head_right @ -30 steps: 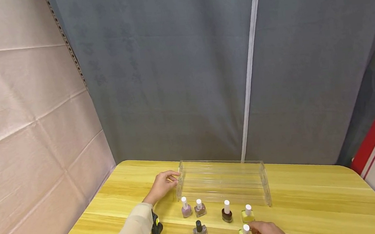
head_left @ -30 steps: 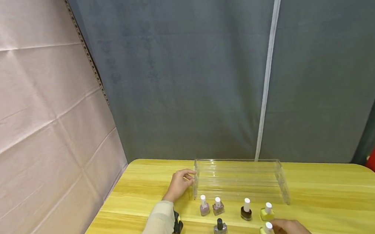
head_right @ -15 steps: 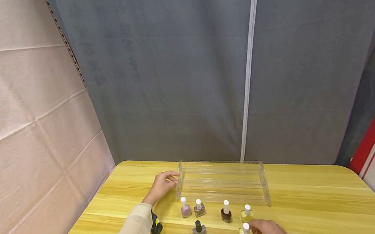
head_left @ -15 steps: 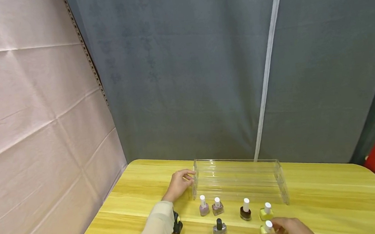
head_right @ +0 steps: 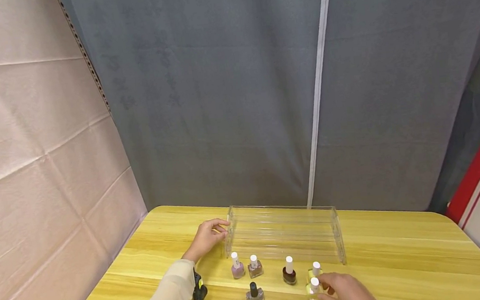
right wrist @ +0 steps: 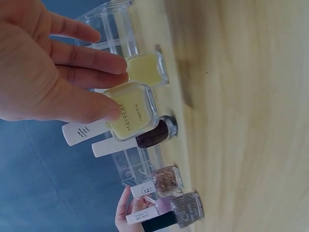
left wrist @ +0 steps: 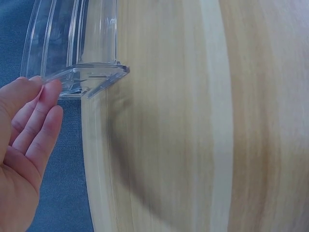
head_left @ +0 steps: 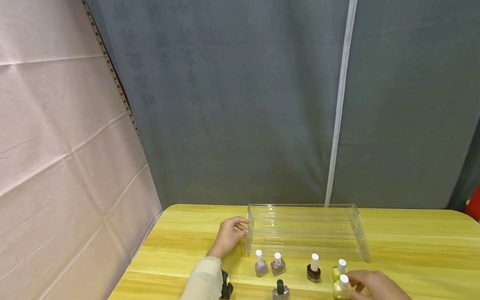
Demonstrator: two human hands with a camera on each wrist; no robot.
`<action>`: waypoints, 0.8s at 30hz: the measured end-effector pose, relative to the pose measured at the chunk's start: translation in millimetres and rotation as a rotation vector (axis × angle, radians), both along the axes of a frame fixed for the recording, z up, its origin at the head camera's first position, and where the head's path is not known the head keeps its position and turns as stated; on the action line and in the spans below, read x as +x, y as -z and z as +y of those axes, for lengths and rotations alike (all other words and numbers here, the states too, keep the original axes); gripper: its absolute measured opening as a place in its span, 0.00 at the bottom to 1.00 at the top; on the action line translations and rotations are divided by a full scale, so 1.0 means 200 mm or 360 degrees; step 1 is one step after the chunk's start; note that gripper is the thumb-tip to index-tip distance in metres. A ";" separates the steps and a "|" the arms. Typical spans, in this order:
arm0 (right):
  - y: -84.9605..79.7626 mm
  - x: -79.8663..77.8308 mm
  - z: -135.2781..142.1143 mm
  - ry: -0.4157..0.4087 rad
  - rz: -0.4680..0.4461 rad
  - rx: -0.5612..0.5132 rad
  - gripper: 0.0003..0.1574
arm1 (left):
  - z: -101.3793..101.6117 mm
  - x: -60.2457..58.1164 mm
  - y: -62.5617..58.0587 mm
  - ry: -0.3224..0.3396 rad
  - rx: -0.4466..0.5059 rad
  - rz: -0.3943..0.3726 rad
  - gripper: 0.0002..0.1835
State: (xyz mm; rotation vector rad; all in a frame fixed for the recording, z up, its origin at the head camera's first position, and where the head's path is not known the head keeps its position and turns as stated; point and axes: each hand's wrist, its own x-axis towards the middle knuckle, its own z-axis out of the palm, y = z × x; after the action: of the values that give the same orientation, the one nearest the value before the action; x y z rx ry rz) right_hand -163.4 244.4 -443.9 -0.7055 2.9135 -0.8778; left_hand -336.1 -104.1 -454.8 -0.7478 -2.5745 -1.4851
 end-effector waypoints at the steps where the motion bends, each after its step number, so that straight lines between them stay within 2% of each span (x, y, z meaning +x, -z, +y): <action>1: -0.01 0.00 0.00 0.0007 0.0002 0.0011 0.18 | 0.00 0.00 0.00 0.0001 0.0001 0.0003 0.13; 9: -0.08 -0.02 0.00 0.0085 -0.0095 0.0040 0.20 | 0.00 0.00 0.00 -0.0014 -0.0014 0.0000 0.13; 17: -0.13 -0.02 0.02 0.0012 0.0122 0.0045 0.10 | 0.00 -0.01 0.01 -0.0013 0.0005 -0.0024 0.13; 21: -0.15 -0.02 0.02 -0.0010 0.0216 0.0029 0.09 | 0.00 -0.01 0.01 -0.0015 0.0003 -0.0034 0.13; 24: -0.17 -0.03 0.02 0.0003 0.0229 0.0034 0.10 | 0.00 0.00 0.01 -0.0014 0.0005 -0.0031 0.13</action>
State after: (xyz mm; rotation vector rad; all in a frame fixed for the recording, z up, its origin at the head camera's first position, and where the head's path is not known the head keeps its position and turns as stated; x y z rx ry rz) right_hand -170.3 249.1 -409.8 -0.7963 3.0437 -0.8277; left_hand -336.8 -103.7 -456.5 -0.7245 -2.5854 -1.5015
